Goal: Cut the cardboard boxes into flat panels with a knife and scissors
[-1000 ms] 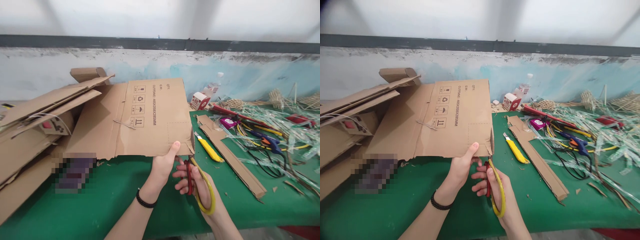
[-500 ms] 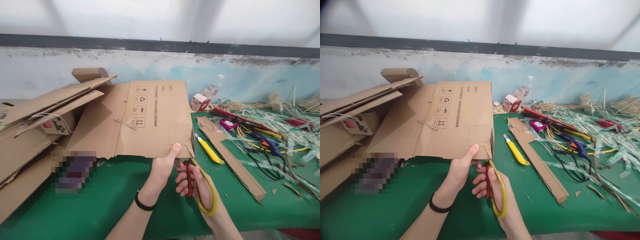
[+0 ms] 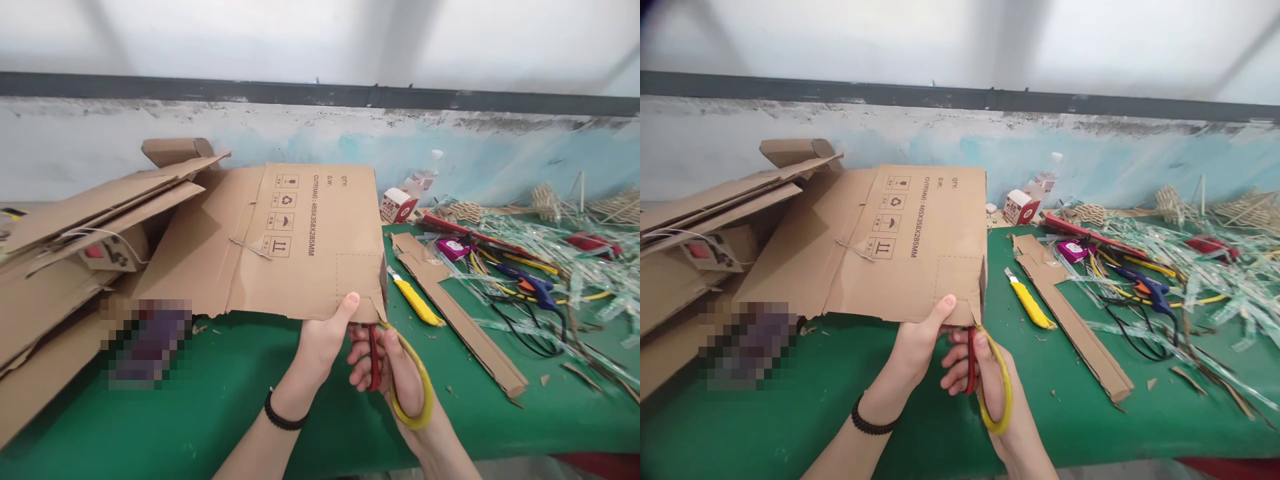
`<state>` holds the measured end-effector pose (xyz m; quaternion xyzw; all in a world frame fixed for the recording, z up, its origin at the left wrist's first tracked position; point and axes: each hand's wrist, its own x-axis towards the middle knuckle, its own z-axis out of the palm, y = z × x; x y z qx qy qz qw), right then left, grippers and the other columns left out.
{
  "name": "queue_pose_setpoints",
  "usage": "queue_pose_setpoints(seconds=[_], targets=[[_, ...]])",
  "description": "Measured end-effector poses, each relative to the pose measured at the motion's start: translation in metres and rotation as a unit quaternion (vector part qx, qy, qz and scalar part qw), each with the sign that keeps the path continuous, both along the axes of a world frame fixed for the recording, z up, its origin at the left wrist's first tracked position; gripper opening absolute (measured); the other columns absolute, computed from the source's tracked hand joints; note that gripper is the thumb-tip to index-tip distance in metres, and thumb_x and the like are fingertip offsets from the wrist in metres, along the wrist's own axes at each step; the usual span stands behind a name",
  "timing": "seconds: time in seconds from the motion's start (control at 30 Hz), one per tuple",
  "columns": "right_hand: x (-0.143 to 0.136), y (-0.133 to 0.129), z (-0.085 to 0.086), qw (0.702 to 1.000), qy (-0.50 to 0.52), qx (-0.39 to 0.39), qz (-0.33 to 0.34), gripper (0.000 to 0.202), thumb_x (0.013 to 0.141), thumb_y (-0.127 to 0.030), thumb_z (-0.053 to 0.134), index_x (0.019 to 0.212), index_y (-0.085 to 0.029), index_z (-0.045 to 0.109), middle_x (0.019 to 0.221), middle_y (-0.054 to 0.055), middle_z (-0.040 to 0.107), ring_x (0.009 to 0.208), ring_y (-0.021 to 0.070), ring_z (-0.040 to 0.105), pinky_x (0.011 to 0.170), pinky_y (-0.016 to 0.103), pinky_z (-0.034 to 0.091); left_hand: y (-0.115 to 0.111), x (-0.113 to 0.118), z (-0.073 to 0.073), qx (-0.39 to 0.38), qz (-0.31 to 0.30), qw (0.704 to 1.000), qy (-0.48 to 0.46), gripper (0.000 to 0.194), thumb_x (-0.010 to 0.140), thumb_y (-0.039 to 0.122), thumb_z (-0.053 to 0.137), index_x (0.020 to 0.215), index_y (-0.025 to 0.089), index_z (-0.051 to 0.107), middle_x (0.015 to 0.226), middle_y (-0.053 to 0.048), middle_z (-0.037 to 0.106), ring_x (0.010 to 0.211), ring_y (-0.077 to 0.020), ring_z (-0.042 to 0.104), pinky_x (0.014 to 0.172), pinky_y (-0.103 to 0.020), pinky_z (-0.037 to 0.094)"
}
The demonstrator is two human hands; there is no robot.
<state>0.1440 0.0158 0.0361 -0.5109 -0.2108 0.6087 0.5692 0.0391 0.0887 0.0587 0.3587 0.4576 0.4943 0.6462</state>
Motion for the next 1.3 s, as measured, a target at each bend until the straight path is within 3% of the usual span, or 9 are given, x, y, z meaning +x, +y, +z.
queue_pose_setpoints(seconds=[0.1, 0.2, 0.4, 0.53, 0.67, 0.77, 1.1, 1.2, 1.3], targets=[[0.003, 0.001, 0.000, 1.000, 0.017, 0.008, 0.009, 0.076, 0.074, -0.087, 0.077, 0.095, -0.014, 0.077, 0.073, 0.008, 0.077, 0.053, 0.0165, 0.071, 0.047, 0.024, 0.056, -0.006, -0.004, -0.002, 0.006, 0.032, 0.999, 0.034, 0.034, 0.082, 0.044, 0.090, 0.104, 0.019, 0.082, 0.118, -0.011, 0.083, 0.116, -0.0302, 0.076, 0.109, -0.042, 0.057], [0.002, -0.002, -0.003, 1.000, 0.002, 0.021, 0.015, 0.071, 0.078, -0.085, 0.076, 0.091, -0.015, 0.076, 0.065, 0.005, 0.072, 0.046, 0.0136, 0.066, 0.042, 0.021, 0.050, -0.009, -0.006, -0.003, 0.006, 0.049, 0.999, 0.022, 0.032, 0.083, 0.041, 0.089, 0.108, 0.021, 0.083, 0.129, -0.010, 0.080, 0.133, -0.0309, 0.069, 0.125, -0.045, 0.045], [-0.007, -0.007, -0.008, 1.000, -0.015, 0.013, 0.002, 0.071, 0.080, -0.087, 0.071, 0.080, -0.016, 0.073, 0.051, 0.002, 0.064, 0.032, 0.0105, 0.052, 0.033, 0.019, 0.037, -0.010, -0.004, -0.007, 0.025, 0.057, 0.998, -0.026, 0.035, 0.081, 0.041, 0.092, 0.108, 0.022, 0.082, 0.132, -0.011, 0.079, 0.142, -0.0327, 0.062, 0.128, -0.048, 0.042], [-0.009, -0.004, -0.006, 0.999, 0.029, 0.018, 0.005, 0.074, 0.074, -0.088, 0.076, 0.089, -0.015, 0.078, 0.066, 0.008, 0.075, 0.045, 0.0154, 0.066, 0.042, 0.023, 0.051, -0.015, -0.006, -0.006, 0.003, 0.047, 0.999, 0.002, 0.031, 0.080, 0.044, 0.091, 0.101, 0.022, 0.083, 0.120, -0.010, 0.082, 0.130, -0.0340, 0.071, 0.118, -0.047, 0.052], [-0.003, -0.002, 0.000, 0.996, 0.055, 0.034, 0.054, 0.078, 0.070, -0.092, 0.075, 0.081, -0.015, 0.079, 0.079, 0.015, 0.081, 0.059, 0.0200, 0.074, 0.055, 0.028, 0.060, -0.023, -0.009, -0.002, -0.025, 0.015, 0.998, 0.047, 0.033, 0.081, 0.051, 0.088, 0.094, 0.021, 0.083, 0.104, -0.011, 0.084, 0.112, -0.0354, 0.078, 0.106, -0.048, 0.060], [0.002, -0.004, 0.001, 0.996, 0.031, 0.046, 0.076, 0.076, 0.072, -0.091, 0.074, 0.076, -0.015, 0.076, 0.075, 0.013, 0.079, 0.055, 0.0174, 0.071, 0.054, 0.026, 0.058, -0.026, -0.012, 0.002, 0.001, 0.031, 0.998, 0.062, 0.028, 0.080, 0.047, 0.089, 0.092, 0.022, 0.082, 0.112, -0.010, 0.084, 0.117, -0.0326, 0.076, 0.113, -0.045, 0.055], [-0.015, -0.014, -0.013, 0.999, 0.037, 0.012, -0.008, 0.073, 0.080, -0.089, 0.069, 0.082, -0.015, 0.073, 0.054, 0.003, 0.065, 0.036, 0.0118, 0.055, 0.037, 0.021, 0.042, -0.028, -0.012, -0.010, 0.035, 0.036, 0.999, 0.014, 0.023, 0.086, 0.045, 0.086, 0.097, 0.025, 0.081, 0.116, -0.010, 0.082, 0.137, -0.0309, 0.066, 0.127, -0.046, 0.043], [-0.005, -0.014, -0.021, 0.997, 0.064, 0.034, 0.039, 0.073, 0.081, -0.088, 0.069, 0.084, -0.016, 0.076, 0.068, 0.009, 0.074, 0.049, 0.0156, 0.065, 0.047, 0.025, 0.051, -0.027, -0.015, -0.008, 0.012, 0.042, 0.998, 0.039, 0.026, 0.084, 0.048, 0.088, 0.095, 0.025, 0.081, 0.119, -0.009, 0.082, 0.136, -0.0327, 0.067, 0.127, -0.048, 0.043], [0.011, -0.022, -0.024, 0.988, 0.097, 0.058, 0.106, 0.066, 0.085, -0.079, 0.074, 0.105, -0.016, 0.082, 0.105, 0.019, 0.082, 0.086, 0.0257, 0.079, 0.078, 0.036, 0.063, -0.027, -0.020, -0.002, -0.012, 0.061, 0.997, 0.051, 0.028, 0.078, 0.044, 0.093, 0.092, 0.023, 0.081, 0.115, -0.011, 0.083, 0.126, -0.0339, 0.073, 0.122, -0.050, 0.048]])
